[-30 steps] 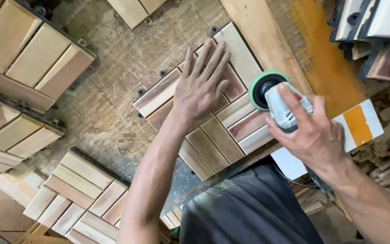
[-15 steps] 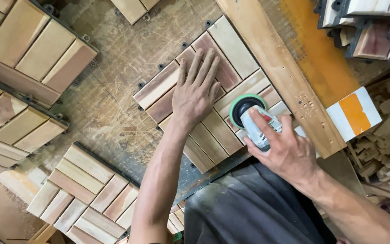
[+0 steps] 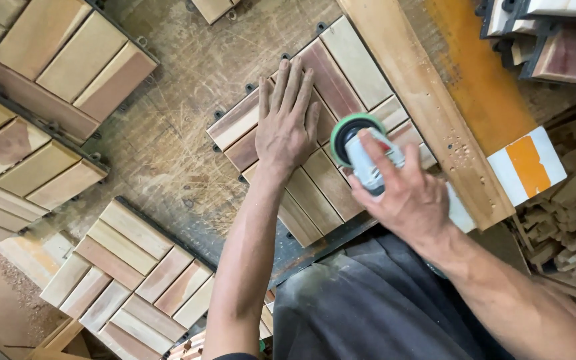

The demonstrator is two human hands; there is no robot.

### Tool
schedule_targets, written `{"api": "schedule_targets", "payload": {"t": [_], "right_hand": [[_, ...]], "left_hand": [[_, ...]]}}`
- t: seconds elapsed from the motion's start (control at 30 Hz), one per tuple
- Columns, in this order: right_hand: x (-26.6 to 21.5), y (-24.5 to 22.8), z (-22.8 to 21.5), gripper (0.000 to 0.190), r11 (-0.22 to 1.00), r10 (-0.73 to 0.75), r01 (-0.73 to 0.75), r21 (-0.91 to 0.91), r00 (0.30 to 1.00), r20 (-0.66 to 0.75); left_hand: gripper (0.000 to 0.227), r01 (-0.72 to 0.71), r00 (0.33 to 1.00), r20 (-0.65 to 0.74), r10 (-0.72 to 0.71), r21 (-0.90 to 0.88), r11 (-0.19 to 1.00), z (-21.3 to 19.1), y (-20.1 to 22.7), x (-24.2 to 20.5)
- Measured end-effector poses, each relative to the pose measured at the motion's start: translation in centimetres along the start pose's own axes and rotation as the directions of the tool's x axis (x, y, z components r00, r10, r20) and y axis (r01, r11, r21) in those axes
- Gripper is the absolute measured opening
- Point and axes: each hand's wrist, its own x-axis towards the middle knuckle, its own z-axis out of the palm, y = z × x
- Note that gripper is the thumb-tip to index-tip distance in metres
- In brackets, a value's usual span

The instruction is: Sanding the surface of interlocking wooden floor tiles using a handheld orbital sander in a workshop.

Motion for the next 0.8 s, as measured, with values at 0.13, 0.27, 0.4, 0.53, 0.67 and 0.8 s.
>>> {"api": "schedule_targets", "payload": {"t": [0.13, 0.27, 0.4, 0.53, 0.67, 0.8], "right_hand": [[-2.1, -0.7, 1.3, 0.087, 0.995, -0.101, 0.101, -0.021, 0.994, -0.041], [-2.0, 2.4, -0.2, 0.085, 0.999, 0.001, 0.002, -0.053, 0.998, 0.069], [0.2, 5.3, -3.4, 0.083, 0.946, 0.320, -0.325, -0.017, 0.920, 0.227], [0.1, 6.8, -3.3, 0.080, 0.938, 0.345, -0.337, -0.079, 0.929, 0.136], [-1.8, 5.0, -1.6, 0.082, 0.982, 0.185, -0.181, -0.063, 0.981, 0.064], [-4.1, 1.8, 0.0, 0.085, 0.998, 0.066, -0.064, -0.021, 0.995, 0.068]], "left_hand": [[0.050, -0.009, 0.999, -0.054, 0.006, -0.056, 0.998, 0.0, -0.1, -0.3], [0.050, 0.001, 1.000, -0.030, -0.002, -0.039, 0.999, -0.1, 0.0, -0.1], [0.050, 0.014, 1.000, -0.014, -0.014, -0.005, 1.000, -0.2, 0.2, -0.3], [0.049, -0.006, 0.999, -0.054, 0.004, -0.033, 0.999, 0.0, 0.4, -0.2], [0.050, 0.006, 0.999, -0.046, -0.007, -0.024, 1.000, -0.3, 0.4, -0.1], [0.051, -0.006, 0.999, -0.042, 0.006, 0.004, 1.000, -0.4, 0.4, -0.3]]}}
